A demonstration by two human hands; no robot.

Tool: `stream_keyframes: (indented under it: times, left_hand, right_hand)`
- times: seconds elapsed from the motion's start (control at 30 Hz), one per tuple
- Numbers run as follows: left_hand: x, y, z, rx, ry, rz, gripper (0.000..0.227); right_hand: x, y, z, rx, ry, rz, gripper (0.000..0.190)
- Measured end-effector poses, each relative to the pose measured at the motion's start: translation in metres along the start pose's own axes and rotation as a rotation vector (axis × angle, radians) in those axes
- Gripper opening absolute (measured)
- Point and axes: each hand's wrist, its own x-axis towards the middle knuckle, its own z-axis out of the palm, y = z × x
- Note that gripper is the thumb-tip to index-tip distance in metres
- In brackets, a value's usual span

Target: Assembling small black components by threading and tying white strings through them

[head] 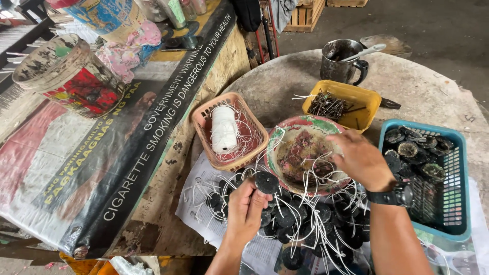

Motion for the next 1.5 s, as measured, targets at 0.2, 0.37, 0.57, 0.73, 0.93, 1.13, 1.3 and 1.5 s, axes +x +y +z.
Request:
stream_keyframes:
  times: [0.2,0.37,0.57,0.73,0.93,1.13,1.3,1.5]
  left_hand:
    - [0.010,0.018,0.007,0.162,-0.063,0.060,0.015]
    - [0.015,0.014,0.007,0.255,-0.102,0.058,0.016]
    - [0.019,0.016,0.015,0.240,-0.147,0.025,0.019]
    - [0.020,0.021,0.017,0.216,-0.172,0.041,0.017]
    - [0.015,0.022,0.015,0.144,-0.222,-0.022,0.019]
    - [0.013,0.018,0.011,-0.091,-0.114,-0.113,0.017]
    - [0.018,0.025,0.003,-0.052,0.226,-0.047,0.022]
    - [0.023,0.040,0.002,-0.110,0.319,0.076,0.020]
  right_hand:
    - [0.033,0.023,0.049,0.010,0.283,-0.348,0.027]
    - [-0.020,-0.012,-0.008,0.451,0.462,-0.551,0.022]
    - [-0.047,-0.034,-0.013,0.850,0.438,-0.626,0.027]
    - [-0.054,-0.050,-0.014,0.616,0.386,-0.643,0.032]
    - [-0.051,-0.054,-0.013,0.455,0.214,-0.517,0.032]
    - [-0.054,-0.056,-0.018,0.692,-0.106,-0.464,0.038]
    - [-0.058,-0.061,-0.018,1.002,-0.301,-0.820,0.067]
    - [-0.048,-0.081,0.009,0.548,-0.161,-0.831,0.040]
